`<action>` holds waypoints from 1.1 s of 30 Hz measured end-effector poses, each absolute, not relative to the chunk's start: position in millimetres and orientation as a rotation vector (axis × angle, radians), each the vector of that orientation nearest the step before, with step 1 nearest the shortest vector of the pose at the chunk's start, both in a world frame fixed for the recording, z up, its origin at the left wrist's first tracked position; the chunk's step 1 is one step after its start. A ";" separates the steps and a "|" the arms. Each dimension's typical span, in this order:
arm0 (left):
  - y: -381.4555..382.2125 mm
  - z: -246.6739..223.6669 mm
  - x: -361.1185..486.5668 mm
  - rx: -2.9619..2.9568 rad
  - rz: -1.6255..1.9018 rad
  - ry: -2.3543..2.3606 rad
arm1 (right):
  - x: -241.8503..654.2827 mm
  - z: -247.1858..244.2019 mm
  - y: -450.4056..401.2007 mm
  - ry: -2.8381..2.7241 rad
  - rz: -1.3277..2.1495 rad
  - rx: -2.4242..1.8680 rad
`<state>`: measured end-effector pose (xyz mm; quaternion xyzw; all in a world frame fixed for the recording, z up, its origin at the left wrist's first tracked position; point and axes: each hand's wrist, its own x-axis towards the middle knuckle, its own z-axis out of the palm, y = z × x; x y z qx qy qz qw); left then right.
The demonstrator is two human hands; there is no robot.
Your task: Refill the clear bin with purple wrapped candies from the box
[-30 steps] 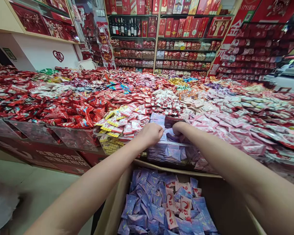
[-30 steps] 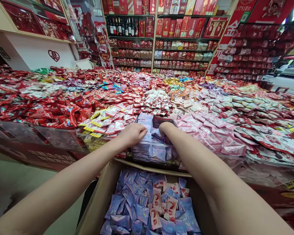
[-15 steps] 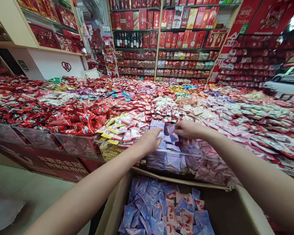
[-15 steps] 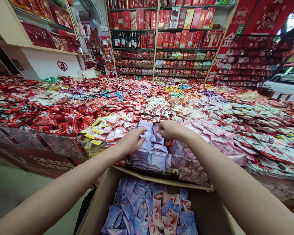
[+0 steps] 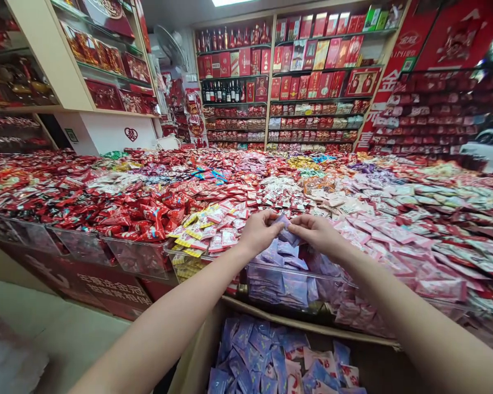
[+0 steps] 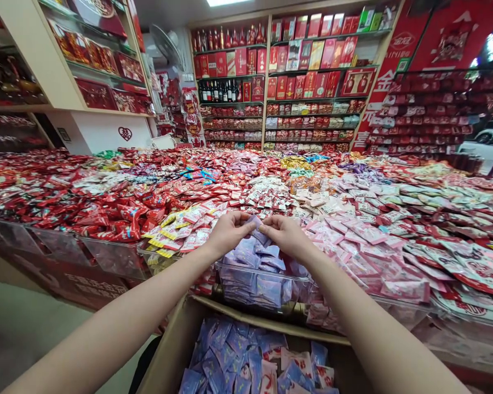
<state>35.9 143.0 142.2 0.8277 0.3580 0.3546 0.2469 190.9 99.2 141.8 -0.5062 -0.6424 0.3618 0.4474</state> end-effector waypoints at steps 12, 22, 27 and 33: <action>138.7 150.1 23.5 2.839 0.137 0.984 | 167.8 139.4 111.3 -1.045 1.249 -1.693; 133.9 161.7 10.6 2.986 -0.054 0.930 | 158.8 131.6 101.5 -0.935 1.374 -1.559; 143.1 151.7 1.0 3.002 -0.053 0.851 | 157.7 119.4 107.6 -1.296 1.031 -1.601; 144.8 147.0 -1.9 3.044 -0.045 0.817 | 172.2 112.7 129.8 -1.533 0.562 -1.713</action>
